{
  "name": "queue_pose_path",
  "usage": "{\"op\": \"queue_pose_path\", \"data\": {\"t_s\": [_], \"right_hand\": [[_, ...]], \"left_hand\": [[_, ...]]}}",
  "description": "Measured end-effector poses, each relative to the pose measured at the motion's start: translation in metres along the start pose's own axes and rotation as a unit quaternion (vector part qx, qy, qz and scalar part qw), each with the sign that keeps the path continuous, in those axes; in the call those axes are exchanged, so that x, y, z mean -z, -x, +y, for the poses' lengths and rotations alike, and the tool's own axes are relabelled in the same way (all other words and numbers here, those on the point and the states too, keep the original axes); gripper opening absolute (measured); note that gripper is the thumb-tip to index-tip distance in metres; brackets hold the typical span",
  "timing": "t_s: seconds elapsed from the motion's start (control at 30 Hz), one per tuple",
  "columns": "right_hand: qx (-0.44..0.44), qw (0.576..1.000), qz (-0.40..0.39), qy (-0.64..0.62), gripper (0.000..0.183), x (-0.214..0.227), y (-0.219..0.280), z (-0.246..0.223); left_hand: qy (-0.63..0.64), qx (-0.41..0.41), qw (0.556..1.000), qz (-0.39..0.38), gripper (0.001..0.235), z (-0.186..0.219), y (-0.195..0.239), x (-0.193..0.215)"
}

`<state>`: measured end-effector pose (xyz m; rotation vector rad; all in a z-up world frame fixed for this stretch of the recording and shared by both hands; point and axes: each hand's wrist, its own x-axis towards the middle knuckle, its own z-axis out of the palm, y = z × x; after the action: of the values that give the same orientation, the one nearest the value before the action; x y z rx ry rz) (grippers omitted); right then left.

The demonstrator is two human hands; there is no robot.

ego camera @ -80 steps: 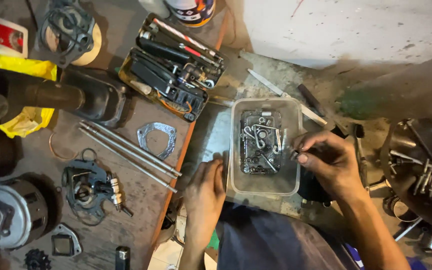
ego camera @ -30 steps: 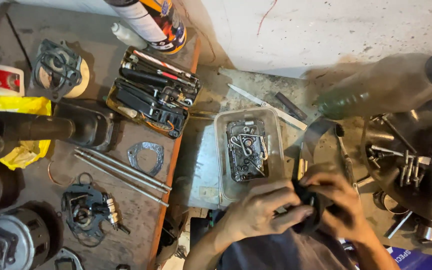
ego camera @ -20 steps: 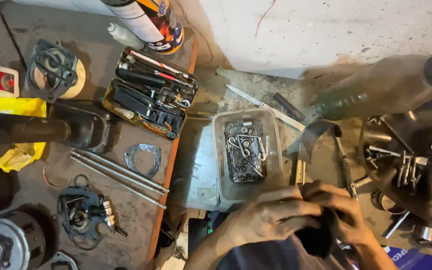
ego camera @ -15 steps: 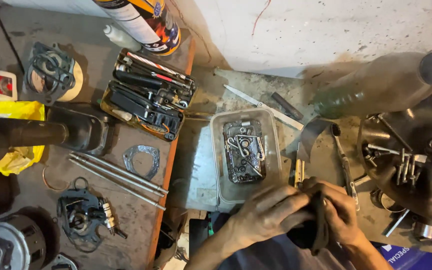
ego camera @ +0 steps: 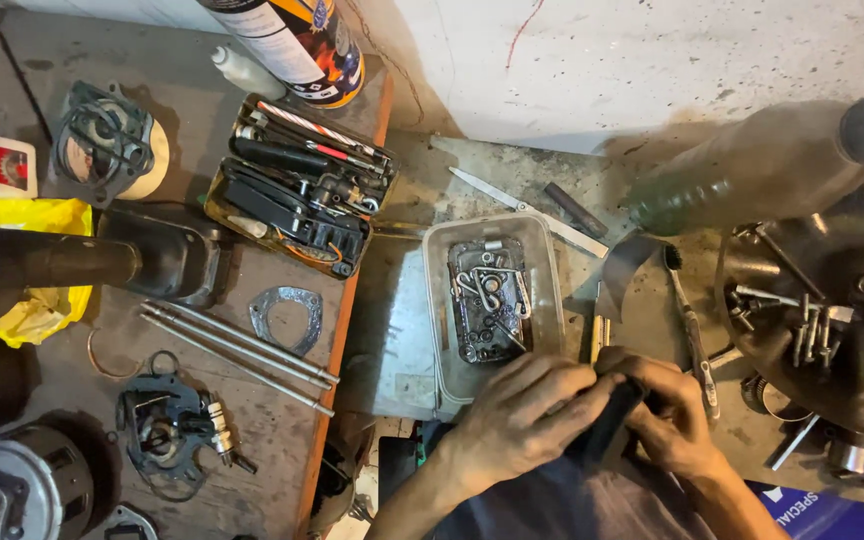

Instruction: The person cleans small metal engine parts at a workbench. They scrub parts in a plastic container of liquid using a brush, agitate the parts in the container by hand, then transfer the cleaned bolts and brackets onto a black cloth and wipe them dry.

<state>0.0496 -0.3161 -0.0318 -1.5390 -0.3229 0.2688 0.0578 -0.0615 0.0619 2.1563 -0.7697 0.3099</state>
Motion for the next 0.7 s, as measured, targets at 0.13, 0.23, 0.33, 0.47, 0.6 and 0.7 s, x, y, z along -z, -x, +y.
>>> {"op": "queue_pose_path", "data": {"t_s": [0.13,0.23,0.33,0.47,0.6,0.7], "right_hand": [[0.044,0.998,-0.029,0.034,0.031,0.002,-0.008,-0.014],[0.038,0.996,-0.052,0.059,0.027,0.003,-0.015,-0.021],[0.032,0.997,-0.048,0.051,0.028,0.0,-0.027,-0.035],[-0.01,0.994,0.007,-0.105,0.034,-0.012,-0.031,-0.036],[-0.036,0.992,0.012,-0.124,0.036,-0.02,-0.032,-0.047],[-0.11,0.994,-0.01,-0.026,0.036,-0.031,-0.033,-0.05]], "left_hand": [[0.084,-0.003,0.996,-0.004,0.045,-0.002,0.005,0.003],[0.141,0.007,0.99,0.012,0.042,-0.012,0.02,-0.019],[0.212,0.043,0.975,0.041,0.035,-0.02,0.025,-0.03],[0.205,0.101,0.97,0.086,0.03,-0.015,0.008,-0.002],[0.11,0.07,0.988,0.081,0.032,-0.011,0.003,0.004],[-0.034,0.012,0.998,0.044,0.035,-0.009,0.006,0.001]]}}
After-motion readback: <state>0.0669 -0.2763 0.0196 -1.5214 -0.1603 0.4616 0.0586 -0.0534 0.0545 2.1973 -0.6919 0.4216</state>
